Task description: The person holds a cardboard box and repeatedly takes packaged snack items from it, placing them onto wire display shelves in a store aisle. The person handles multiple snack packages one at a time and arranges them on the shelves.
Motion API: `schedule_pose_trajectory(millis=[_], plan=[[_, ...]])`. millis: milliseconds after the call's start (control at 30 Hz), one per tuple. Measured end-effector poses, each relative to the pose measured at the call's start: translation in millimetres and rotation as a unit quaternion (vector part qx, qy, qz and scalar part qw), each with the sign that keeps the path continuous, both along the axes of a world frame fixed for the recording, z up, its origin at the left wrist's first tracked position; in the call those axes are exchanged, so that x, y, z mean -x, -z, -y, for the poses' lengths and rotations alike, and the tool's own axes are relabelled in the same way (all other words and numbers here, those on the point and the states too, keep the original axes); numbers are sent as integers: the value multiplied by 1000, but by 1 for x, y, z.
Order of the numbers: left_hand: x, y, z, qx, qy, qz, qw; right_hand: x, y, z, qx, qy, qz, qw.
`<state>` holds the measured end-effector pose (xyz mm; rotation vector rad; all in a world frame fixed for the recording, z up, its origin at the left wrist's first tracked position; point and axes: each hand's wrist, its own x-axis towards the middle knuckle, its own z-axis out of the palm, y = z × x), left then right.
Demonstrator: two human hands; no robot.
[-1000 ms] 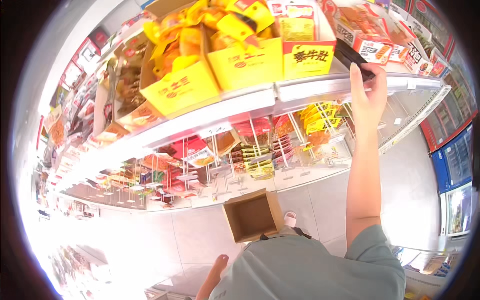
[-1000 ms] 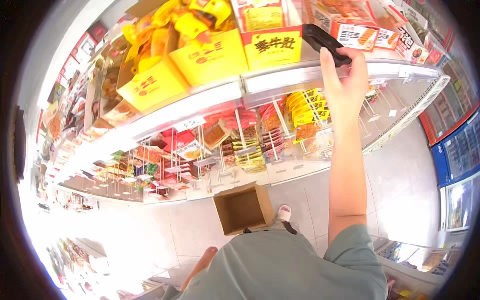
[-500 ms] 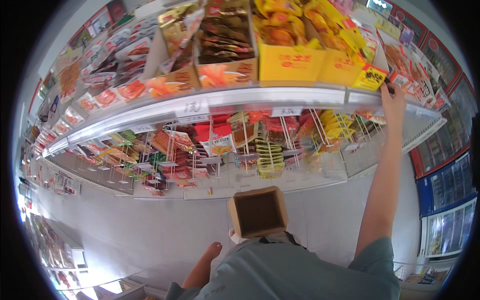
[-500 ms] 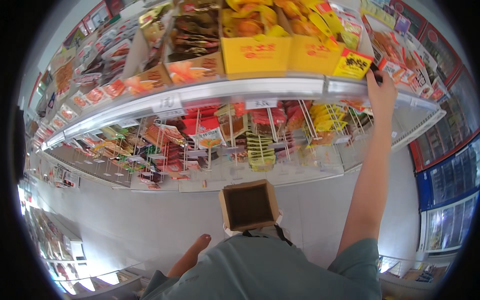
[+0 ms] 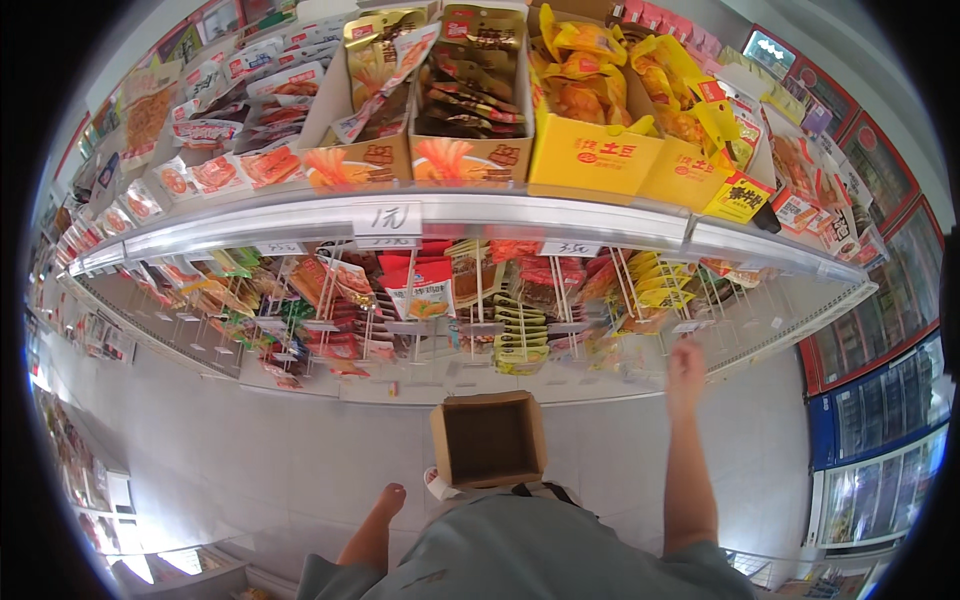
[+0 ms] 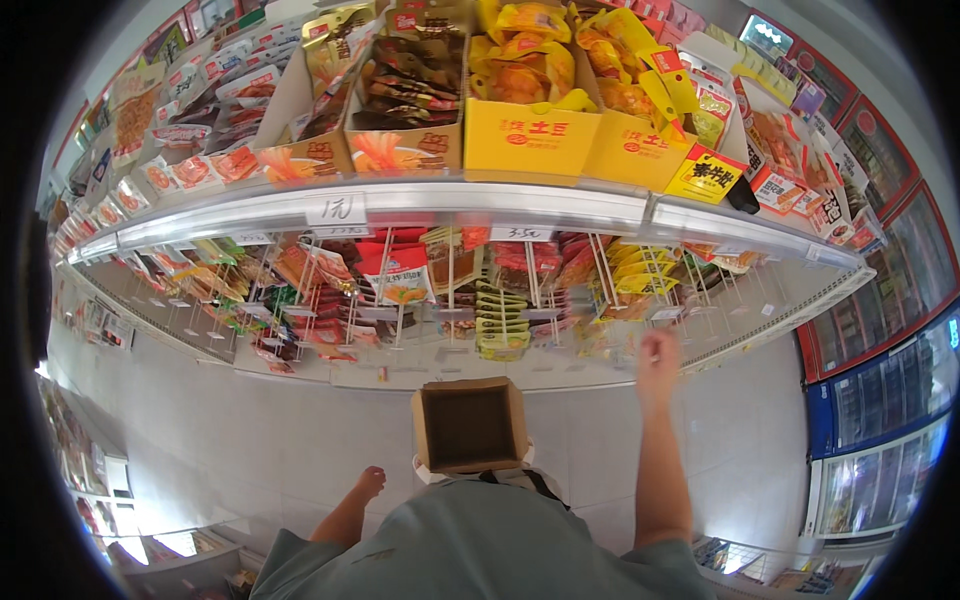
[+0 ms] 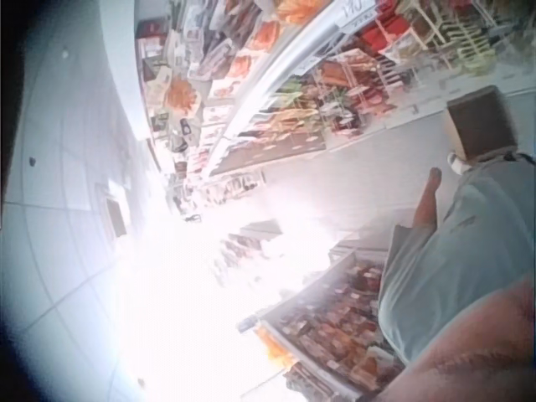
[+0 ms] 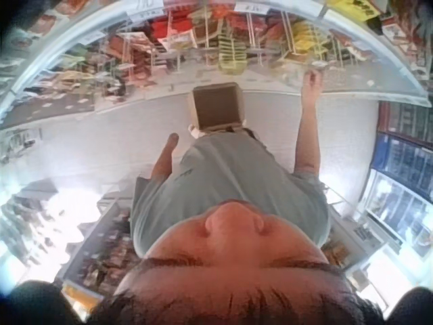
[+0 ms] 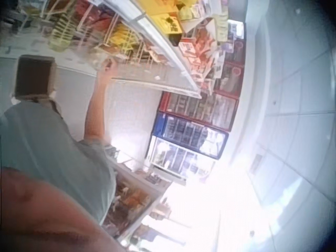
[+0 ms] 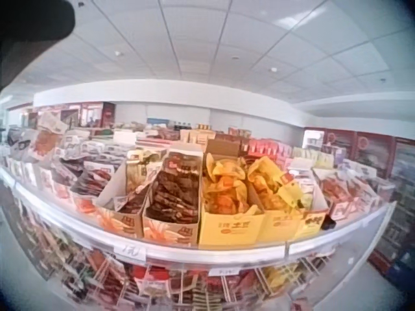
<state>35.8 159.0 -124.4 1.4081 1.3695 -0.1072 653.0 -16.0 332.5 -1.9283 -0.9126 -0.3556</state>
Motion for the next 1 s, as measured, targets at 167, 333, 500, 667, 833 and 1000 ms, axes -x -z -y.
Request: schedule_pose_trajectory(millis=[167, 333, 500, 667, 833, 1000], plan=[[-63, -87, 59, -79, 97, -68, 990, -32, 148, 5, 30, -2, -393, 919], [-103, -129, 117, -95, 108, -94, 985, -75, 173, -57, 52, -22, -472, 880], [-154, -168, 177, -44, 41, -88, 994, -144, 227, -99, 101, -73, -309, 943], [-152, -149, 237, 23, 95, -9, 995, -173, 256, -142, 57, -126, -212, 967], [-133, -80, 242, -93, 354, -21, 930, -202, 253, -160, 35, -103, -192, 975], [-132, -72, 270, 32, 217, 15, 976, -154, 216, -181, -111, -155, -209, 959]])
